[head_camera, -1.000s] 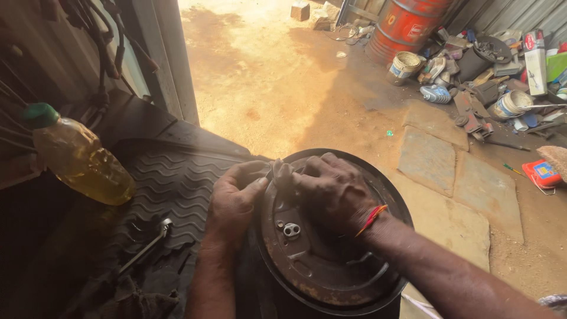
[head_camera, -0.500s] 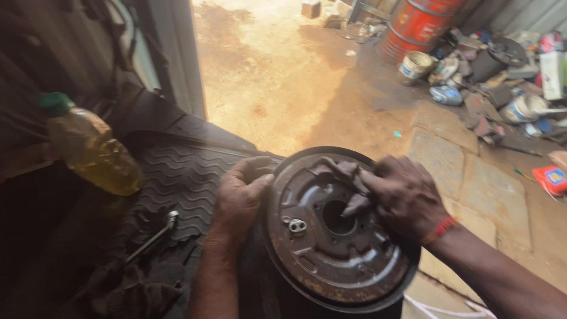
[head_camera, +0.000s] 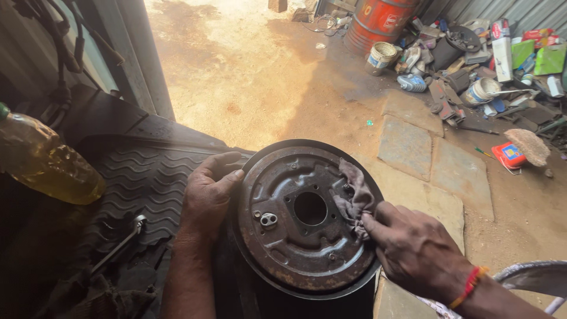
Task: The person cleans a circular metal part by wiping it with a cloth and scraping it with a flat metal tool. The person alternates between wiping and scraping to remove grime from the surface.
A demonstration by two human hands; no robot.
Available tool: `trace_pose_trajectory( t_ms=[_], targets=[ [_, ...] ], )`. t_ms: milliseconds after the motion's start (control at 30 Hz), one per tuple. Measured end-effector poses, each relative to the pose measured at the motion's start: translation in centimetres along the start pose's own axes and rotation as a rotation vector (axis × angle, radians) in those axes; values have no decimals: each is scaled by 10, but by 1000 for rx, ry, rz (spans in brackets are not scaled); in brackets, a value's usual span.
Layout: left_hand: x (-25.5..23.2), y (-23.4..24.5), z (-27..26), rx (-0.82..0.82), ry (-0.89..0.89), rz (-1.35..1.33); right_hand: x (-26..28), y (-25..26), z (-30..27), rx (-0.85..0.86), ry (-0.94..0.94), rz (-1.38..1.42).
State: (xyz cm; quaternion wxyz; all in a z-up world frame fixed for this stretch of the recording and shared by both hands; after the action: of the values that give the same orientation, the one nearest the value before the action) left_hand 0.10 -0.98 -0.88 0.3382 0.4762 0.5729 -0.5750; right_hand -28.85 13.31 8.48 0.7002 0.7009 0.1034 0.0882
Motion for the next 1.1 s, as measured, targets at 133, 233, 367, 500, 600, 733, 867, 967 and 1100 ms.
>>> trace_pose_trajectory(
  t_ms=[133,233,367,500,600,733,867,967,1100],
  targets=[
    [-2,-3,3,2,-1,26,-7,-5,20,-12,-134,-84],
    [-3,4,-1,-28,-1,59,-5,-9,19,-3,-94,214],
    [-2,3,0,-31,-24,87,-31,22,25,-41,-422,1307],
    [-3,-1,2,-31,-38,65,-34,60,51,-448,-347,1218],
    [1,-1,1,-39,-9,64,-13,38,69,-386,-43,704],
    [1,4,4,-7,-52,19,25,-4,52,-252,188,137],
    [2,6,1,10,-54,38,25,-2,35,-120,97,35],
    [-3,2,-2,18,-41,-12,27,2,33,-142,96,-37],
    [-9,-2,-4,-34,18,80,26,-6,41,-189,22,67]
  ],
)
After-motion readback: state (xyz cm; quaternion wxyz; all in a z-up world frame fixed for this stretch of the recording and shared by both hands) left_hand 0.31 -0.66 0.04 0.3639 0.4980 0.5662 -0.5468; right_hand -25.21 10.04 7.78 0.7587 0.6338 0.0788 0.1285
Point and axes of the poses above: each hand's wrist, its own z-axis towards the middle knuckle, its own y-axis out of the back of the hand, x = y × z, the point moved 1 cm from there along z, towards the middle knuckle, and after that the axes turned 1 degree about z, right-handed, at the moved point
